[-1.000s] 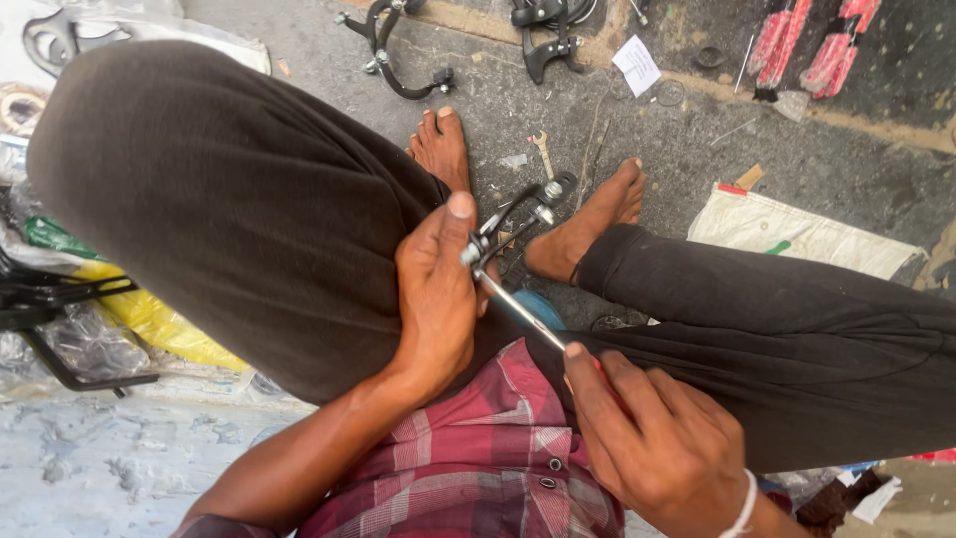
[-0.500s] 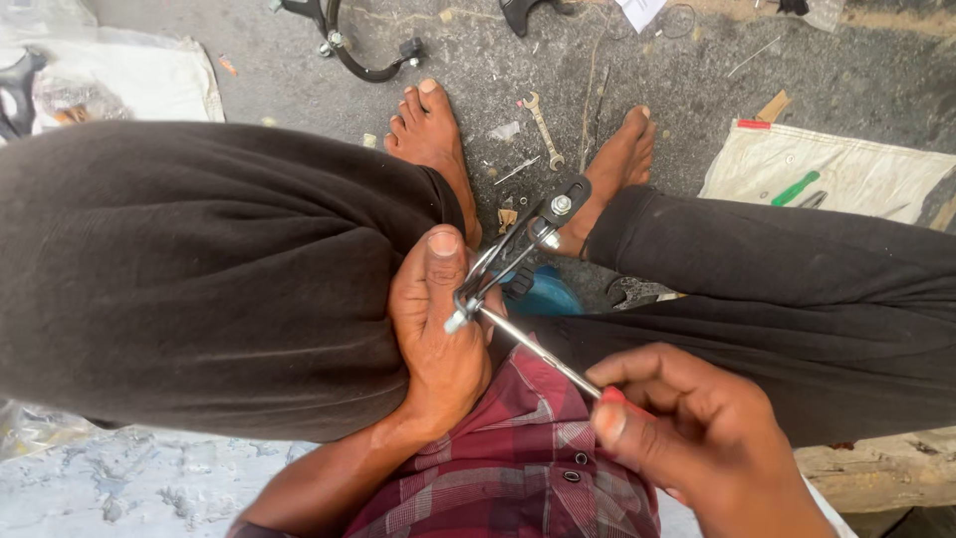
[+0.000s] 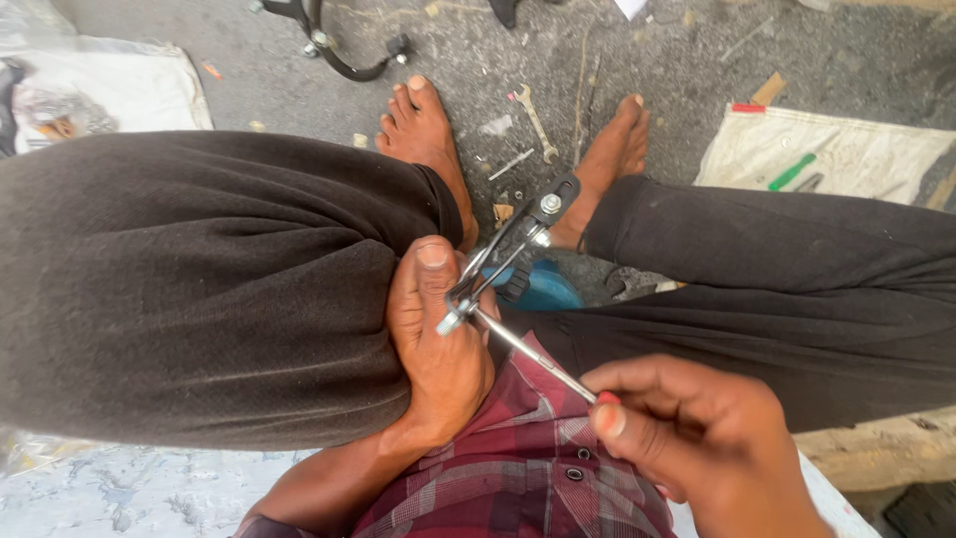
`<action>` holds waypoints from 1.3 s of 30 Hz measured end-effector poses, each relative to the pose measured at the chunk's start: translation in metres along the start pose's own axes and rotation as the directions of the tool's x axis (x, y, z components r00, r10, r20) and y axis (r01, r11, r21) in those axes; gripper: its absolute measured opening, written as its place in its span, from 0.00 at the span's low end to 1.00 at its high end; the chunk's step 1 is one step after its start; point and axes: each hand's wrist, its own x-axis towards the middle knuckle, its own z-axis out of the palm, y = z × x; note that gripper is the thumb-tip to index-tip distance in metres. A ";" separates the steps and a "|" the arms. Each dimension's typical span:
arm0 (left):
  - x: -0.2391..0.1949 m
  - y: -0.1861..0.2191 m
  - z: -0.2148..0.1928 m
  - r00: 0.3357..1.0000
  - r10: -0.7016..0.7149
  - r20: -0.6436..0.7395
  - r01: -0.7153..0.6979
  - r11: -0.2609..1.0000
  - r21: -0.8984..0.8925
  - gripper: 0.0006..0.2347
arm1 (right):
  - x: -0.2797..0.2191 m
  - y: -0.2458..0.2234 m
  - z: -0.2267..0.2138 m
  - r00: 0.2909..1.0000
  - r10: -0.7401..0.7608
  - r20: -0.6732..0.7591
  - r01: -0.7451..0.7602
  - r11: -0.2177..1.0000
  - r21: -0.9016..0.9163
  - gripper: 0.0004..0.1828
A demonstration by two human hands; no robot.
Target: The person sits on the ground and assembles bicycle brake calipers. They unpack parts from plastic bags, insert bolts, and use a screwdriver and wrench to tighten the components. The person handles multiple calipers and tools, working on the parts one by one.
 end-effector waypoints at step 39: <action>0.005 0.006 0.005 0.995 0.009 -0.103 -0.006 1.000 0.030 0.17 | 0.002 -0.012 0.004 0.772 -0.627 0.104 0.634 0.751 -0.182 0.11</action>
